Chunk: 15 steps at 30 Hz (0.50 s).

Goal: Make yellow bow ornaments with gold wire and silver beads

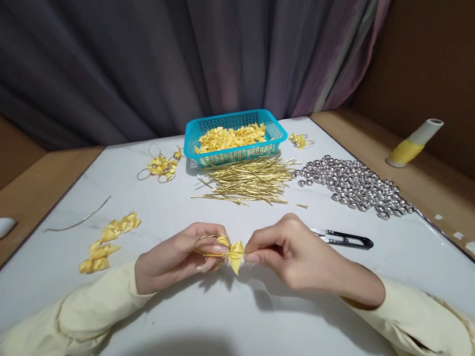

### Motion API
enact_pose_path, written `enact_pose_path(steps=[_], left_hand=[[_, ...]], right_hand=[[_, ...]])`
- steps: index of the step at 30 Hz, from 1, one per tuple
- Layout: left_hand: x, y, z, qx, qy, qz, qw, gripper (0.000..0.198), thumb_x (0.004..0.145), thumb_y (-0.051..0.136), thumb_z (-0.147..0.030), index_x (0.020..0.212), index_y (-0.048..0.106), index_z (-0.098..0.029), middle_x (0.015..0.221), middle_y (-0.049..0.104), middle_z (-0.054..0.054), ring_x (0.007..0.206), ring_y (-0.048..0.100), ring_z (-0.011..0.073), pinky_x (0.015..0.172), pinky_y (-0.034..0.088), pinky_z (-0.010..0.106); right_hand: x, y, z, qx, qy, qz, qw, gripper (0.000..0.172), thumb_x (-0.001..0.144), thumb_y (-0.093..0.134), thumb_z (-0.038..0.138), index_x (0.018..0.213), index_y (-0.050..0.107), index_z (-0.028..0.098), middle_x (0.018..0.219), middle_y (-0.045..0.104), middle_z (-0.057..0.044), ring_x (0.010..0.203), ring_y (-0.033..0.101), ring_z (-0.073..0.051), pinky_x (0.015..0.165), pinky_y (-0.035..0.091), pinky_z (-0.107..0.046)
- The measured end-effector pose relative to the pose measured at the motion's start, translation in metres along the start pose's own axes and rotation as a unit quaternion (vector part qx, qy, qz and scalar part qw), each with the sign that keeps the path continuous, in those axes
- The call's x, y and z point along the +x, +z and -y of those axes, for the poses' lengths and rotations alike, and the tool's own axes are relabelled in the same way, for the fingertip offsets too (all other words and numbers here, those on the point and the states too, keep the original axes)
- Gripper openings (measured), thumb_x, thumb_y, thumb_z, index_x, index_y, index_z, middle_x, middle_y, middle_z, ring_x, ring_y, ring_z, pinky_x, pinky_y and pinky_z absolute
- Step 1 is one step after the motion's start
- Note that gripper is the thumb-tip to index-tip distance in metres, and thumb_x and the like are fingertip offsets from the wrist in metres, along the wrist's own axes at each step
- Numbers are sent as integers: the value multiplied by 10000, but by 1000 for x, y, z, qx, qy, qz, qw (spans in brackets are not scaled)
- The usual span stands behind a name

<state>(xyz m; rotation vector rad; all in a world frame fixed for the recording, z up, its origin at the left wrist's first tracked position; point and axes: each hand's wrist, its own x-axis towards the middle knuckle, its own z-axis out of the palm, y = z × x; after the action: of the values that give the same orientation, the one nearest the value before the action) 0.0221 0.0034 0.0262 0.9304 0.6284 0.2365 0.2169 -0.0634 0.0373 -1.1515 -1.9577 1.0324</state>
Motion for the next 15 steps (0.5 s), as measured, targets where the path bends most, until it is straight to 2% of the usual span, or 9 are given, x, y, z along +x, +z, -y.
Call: enact_pose_path(steps=[7, 12, 15], left_hand=[[-1, -1, -1, 15, -1, -18, 1000, 114, 736, 619, -194, 674, 592, -103, 581, 552, -9, 480, 409, 50, 448, 271, 170], [0, 3, 1, 18, -13, -3, 1000, 117, 711, 633, -183, 649, 577, -101, 543, 525, -20, 465, 406, 52, 435, 256, 173], [0, 3, 0, 23, -9, 1, 1000, 105, 713, 622, -173, 651, 574, -103, 550, 515, -22, 473, 398, 53, 442, 263, 174]], right_hand=[[0, 2, 2, -6, 27, 1, 1000, 184, 771, 516, 124, 678, 671, 88, 456, 425, 33, 429, 262, -55, 398, 230, -183], [2, 8, 1, 33, 37, 4, 999, 193, 784, 516, 158, 670, 658, 93, 448, 393, 44, 421, 243, -52, 392, 221, -185], [3, 9, -2, 52, 62, 8, 997, 200, 797, 523, 205, 678, 645, 101, 435, 408, 45, 394, 279, -50, 381, 237, -182]])
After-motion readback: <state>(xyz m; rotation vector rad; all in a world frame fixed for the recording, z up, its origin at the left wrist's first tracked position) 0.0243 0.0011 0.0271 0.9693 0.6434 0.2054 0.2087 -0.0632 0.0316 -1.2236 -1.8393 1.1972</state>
